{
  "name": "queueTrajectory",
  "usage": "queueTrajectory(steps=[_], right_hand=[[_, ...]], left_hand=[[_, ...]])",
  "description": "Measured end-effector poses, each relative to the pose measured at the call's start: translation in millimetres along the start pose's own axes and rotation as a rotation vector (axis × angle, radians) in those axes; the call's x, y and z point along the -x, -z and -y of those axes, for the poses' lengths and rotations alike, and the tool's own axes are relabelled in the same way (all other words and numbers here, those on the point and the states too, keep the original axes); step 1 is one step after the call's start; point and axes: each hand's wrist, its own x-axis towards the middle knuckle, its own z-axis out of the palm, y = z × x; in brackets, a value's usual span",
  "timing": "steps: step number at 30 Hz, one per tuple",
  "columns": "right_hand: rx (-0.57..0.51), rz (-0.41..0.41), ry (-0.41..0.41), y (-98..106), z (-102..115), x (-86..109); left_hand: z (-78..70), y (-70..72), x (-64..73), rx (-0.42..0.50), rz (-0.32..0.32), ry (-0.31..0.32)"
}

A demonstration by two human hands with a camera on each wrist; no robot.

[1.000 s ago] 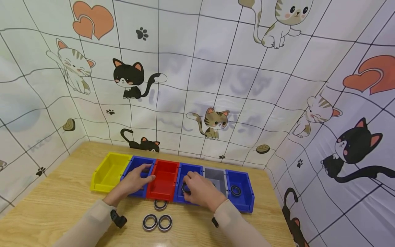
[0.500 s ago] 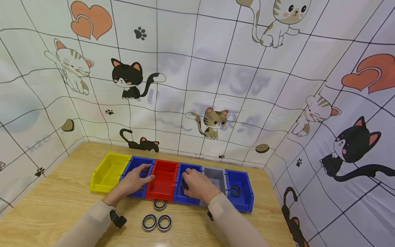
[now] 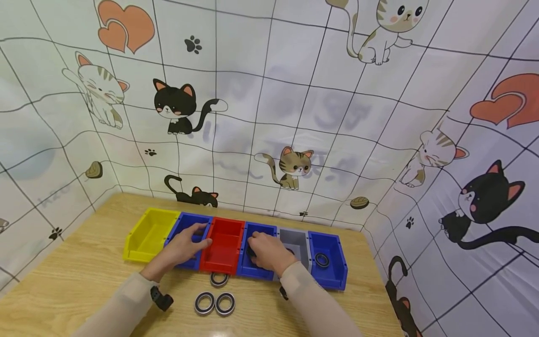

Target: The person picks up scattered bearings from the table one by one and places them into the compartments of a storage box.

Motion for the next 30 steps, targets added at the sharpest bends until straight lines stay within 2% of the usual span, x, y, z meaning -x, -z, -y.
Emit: queueTrajectory(steps=[15, 22, 30], right_hand=[[0.023, -0.028, 0.012, 8, 3, 8.2], [-0.012, -0.1, 0.005, 16, 3, 22.0], [-0.111, -0.235, -0.038, 23, -6, 43.0]], left_hand=[[-1.2, 0.4, 1.2, 0.007, 0.0, -0.006], [-1.5, 0.3, 0.9, 0.009, -0.002, 0.002], [-1.1, 0.1, 0.4, 0.004, 0.002, 0.0]])
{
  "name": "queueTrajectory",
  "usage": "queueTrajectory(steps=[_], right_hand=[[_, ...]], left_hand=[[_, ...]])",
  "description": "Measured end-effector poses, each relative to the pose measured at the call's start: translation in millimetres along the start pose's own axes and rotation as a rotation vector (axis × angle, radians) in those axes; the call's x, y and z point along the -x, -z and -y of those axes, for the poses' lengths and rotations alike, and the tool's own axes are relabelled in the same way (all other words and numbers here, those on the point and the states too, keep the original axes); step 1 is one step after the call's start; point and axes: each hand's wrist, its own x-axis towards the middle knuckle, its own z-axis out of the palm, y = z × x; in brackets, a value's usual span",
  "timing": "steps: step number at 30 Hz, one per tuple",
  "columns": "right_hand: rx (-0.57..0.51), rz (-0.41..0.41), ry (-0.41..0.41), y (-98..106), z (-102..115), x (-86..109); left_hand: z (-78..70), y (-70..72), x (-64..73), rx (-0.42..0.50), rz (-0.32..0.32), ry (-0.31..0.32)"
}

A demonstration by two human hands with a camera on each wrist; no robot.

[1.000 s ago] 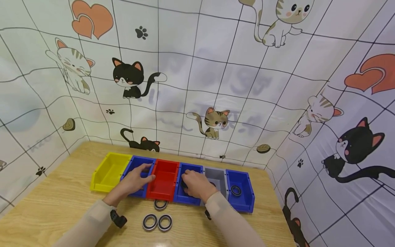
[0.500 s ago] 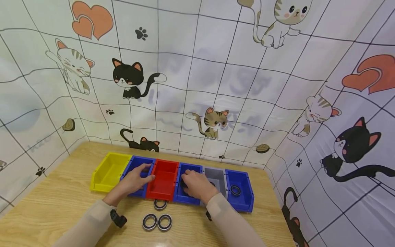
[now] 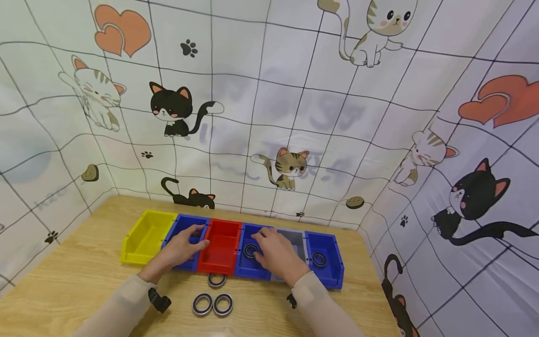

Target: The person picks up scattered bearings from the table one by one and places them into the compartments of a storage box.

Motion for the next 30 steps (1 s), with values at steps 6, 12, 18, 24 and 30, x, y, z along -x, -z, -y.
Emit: queueTrajectory(steps=[6, 12, 18, 24, 30], right_hand=[[-0.112, -0.044, -0.149, 3, -10, 16.3], [-0.268, -0.093, -0.295, 4, -20, 26.3], [-0.469, -0.095, -0.449, 3, -29, 28.5], [-0.684, -0.016, -0.551, 0, -36, 29.5], [-0.873, 0.049, -0.617, -5, -40, 27.2]], left_hand=[[0.3, -1.5, -0.6, 0.0, 0.005, -0.002], [0.4, -1.4, -0.4, -0.011, 0.007, -0.005], [0.1, 0.4, 0.5, -0.009, 0.004, -0.016], [-0.7, 0.5, 1.1, 0.007, 0.011, -0.011], [-1.7, 0.3, 0.8, 0.014, 0.016, 0.0]])
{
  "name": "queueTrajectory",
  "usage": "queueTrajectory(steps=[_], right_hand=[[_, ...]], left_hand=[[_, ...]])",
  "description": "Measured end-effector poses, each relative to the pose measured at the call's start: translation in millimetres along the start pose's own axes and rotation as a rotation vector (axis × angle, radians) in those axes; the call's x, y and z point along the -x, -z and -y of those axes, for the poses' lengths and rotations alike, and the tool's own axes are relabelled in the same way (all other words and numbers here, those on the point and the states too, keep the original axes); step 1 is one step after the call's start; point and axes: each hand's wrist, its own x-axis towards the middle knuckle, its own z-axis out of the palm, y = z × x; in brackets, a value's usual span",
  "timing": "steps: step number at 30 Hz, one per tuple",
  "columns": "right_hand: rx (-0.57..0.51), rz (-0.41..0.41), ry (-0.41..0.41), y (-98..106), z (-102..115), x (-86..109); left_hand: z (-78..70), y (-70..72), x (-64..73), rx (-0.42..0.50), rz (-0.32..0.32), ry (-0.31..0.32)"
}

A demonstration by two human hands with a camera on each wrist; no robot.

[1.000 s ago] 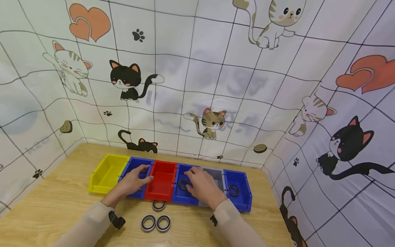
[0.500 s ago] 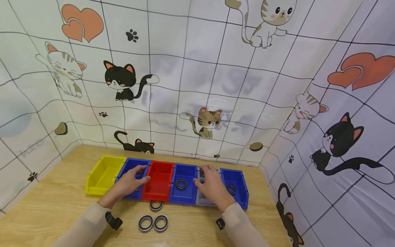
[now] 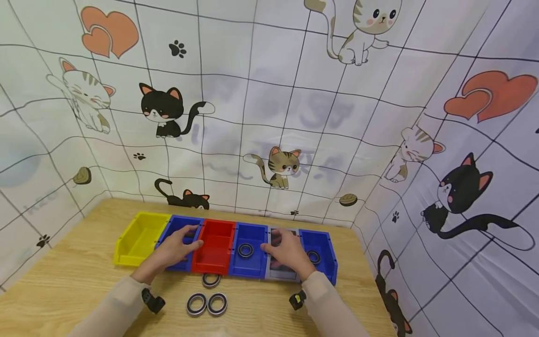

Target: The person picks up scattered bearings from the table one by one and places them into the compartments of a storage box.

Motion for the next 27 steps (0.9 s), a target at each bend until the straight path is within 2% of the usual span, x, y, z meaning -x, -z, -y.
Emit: queueTrajectory(steps=[8, 16, 21, 27], right_hand=[[-0.121, 0.008, -0.042, -2, -3, 0.4], [-0.122, 0.006, -0.061, -7, 2, 0.8], [-0.113, -0.011, -0.07, -7, 4, 0.4], [-0.122, -0.013, -0.09, -8, 4, 1.9]], left_hand=[[-3.0, -2.1, -1.1, -0.016, -0.004, -0.003], [-4.9, 0.3, 2.2, -0.009, -0.014, 0.003], [-9.0, 0.2, 8.4, -0.074, -0.059, -0.055], [-13.8, -0.9, 25.6, -0.167, -0.131, -0.173]])
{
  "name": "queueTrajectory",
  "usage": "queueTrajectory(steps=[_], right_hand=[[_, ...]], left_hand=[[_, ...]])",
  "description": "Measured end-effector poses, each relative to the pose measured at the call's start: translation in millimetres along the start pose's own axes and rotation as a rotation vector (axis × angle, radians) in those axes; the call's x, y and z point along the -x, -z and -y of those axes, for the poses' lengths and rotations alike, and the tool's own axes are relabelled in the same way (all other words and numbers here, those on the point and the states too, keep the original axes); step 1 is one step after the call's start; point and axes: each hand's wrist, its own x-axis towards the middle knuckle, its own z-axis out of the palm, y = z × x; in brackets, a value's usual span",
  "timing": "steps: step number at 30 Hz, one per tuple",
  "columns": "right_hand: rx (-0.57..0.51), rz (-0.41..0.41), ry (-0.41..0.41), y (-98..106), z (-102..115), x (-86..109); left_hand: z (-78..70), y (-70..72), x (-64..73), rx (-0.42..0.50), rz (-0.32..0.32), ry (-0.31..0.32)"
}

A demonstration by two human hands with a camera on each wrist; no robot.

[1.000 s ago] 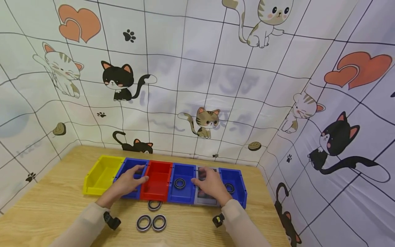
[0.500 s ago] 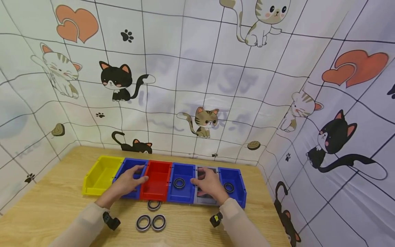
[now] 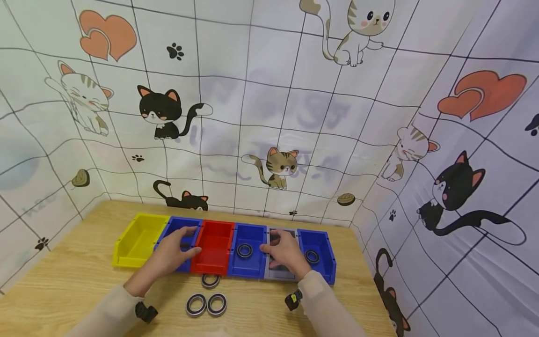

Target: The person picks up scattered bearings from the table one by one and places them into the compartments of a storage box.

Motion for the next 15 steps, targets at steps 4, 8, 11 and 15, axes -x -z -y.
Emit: queueTrajectory(steps=[4, 8, 11, 15], right_hand=[[0.0, -0.003, 0.007, -1, -1, -1.5], [0.001, -0.004, 0.006, -1, -1, -1.0], [0.003, -0.006, 0.005, 0, 0, 0.1], [0.003, -0.005, 0.003, 0, 2, 1.0]], left_hand=[[-4.9, -0.8, 13.1, -0.11, -0.071, -0.083], [-13.8, -4.1, 26.1, -0.201, -0.13, -0.175], [-20.5, -6.6, 35.5, -0.224, -0.147, -0.246], [-26.8, -10.6, 45.8, -0.215, -0.105, -0.328]])
